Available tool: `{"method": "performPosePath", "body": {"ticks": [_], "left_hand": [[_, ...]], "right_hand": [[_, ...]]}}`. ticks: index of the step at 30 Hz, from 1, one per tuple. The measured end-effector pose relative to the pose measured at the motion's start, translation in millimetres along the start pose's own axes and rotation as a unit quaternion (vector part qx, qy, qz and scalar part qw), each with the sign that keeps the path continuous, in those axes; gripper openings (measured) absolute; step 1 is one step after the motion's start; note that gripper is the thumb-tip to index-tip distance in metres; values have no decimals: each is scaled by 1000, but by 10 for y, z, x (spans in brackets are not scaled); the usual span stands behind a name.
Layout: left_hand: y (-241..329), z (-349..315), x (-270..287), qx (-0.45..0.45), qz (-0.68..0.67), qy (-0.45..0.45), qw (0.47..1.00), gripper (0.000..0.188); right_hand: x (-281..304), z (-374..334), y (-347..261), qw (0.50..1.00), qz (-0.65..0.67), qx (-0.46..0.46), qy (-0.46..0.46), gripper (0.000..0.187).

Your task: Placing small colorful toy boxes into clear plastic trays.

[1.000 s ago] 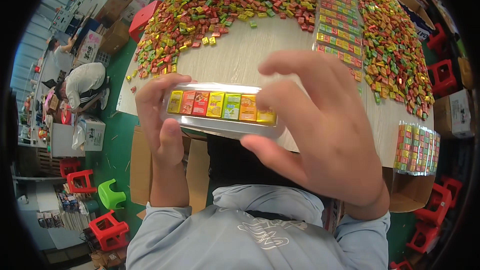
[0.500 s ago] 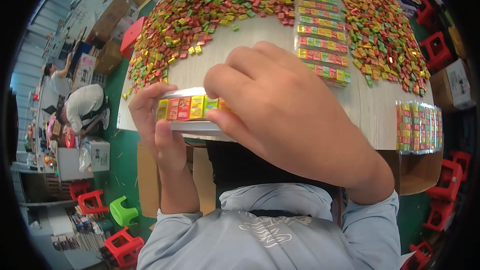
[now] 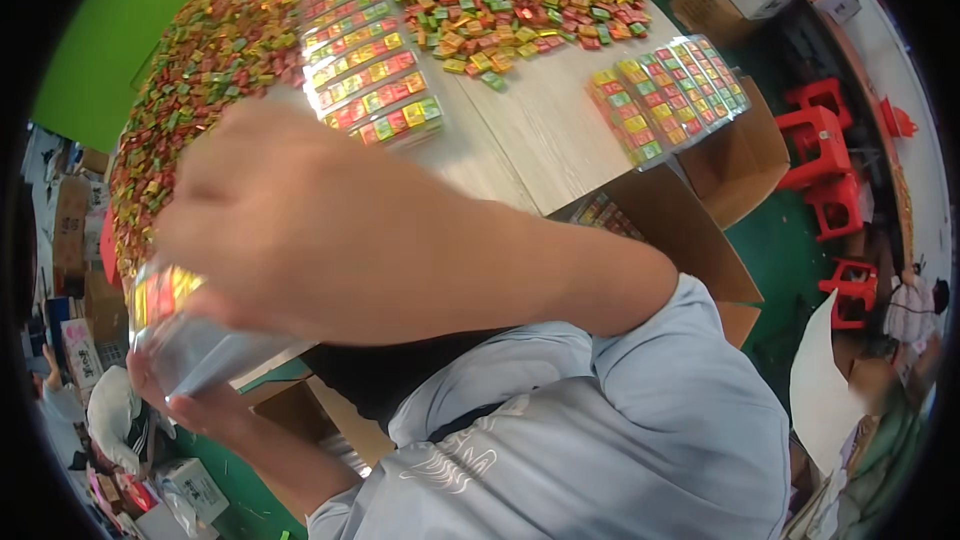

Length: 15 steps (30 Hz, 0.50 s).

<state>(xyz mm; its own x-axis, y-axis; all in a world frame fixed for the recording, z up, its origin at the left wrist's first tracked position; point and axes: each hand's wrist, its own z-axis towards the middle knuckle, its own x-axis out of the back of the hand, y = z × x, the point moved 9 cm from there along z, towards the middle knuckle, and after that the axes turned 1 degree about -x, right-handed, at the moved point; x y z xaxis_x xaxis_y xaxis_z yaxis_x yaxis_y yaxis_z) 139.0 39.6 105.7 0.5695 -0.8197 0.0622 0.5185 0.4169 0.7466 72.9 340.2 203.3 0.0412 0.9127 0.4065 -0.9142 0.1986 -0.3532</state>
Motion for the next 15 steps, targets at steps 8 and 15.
{"method": "performPosePath", "body": {"ticks": [8,15], "left_hand": [[-223,-162,29,4,-86,-50,995,94],[-747,-480,527,178,-144,146,963,74]], "right_hand": [[1623,-1782,528,907,-304,-271,108,12],[2092,-2430,617,783,-497,-361,99,11]]}}
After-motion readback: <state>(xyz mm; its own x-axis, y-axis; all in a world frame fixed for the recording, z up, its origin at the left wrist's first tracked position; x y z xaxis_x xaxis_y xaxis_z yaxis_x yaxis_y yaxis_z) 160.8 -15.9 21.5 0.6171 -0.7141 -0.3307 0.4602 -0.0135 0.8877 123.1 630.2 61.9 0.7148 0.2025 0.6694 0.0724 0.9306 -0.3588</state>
